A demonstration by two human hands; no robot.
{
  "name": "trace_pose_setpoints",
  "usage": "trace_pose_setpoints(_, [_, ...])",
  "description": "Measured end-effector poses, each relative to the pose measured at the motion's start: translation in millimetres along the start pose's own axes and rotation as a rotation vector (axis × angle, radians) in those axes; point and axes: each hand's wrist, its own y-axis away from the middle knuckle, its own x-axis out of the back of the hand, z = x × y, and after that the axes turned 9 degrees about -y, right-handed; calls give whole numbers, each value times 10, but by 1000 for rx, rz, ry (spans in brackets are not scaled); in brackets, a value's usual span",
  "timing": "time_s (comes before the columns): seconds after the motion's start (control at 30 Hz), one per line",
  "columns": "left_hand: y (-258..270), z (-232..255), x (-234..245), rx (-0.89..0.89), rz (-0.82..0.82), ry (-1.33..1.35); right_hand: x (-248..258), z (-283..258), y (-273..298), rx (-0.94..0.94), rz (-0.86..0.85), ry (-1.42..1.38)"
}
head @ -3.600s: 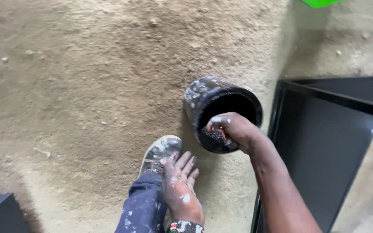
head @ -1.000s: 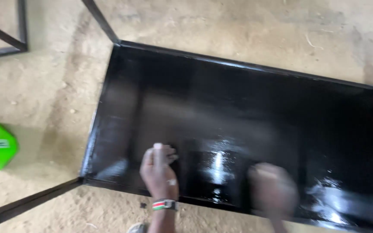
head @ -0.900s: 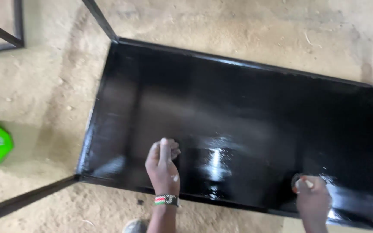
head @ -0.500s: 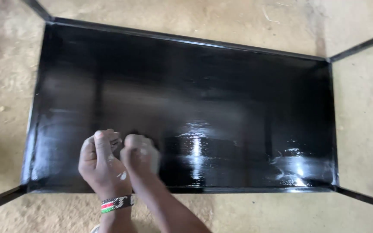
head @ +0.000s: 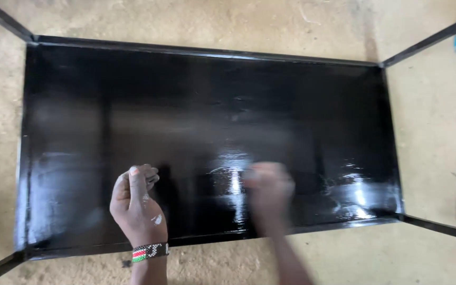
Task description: Painting a metal furniture frame with black paint using a brush
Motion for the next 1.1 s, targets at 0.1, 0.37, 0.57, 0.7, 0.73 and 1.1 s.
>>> trace_pose_setpoints(0.1, [-93,-16,106,-214,32,-56,-1094,-1554,396,-229,-325,-330])
trace_pose_setpoints(0.37, [-60,130,-36,-189,-12,-35,-346,-1139,52,-467,-306,-283])
trace_pose_setpoints(0.57, [-106,-93,-143,-237,-83,-62,1439,1671,-766,-289,58,63])
trace_pose_setpoints(0.7, [-120,41,-75,-110,-21,13,165,628,-406,136,10,76])
trace_pose_setpoints(0.73, [-129,82,-42,-149,-5,-40,-236,-33,-310,95,-30,17])
trace_pose_setpoints(1.1, [-193,56,-51,-207,54,12,-595,-375,-467,172,-271,264])
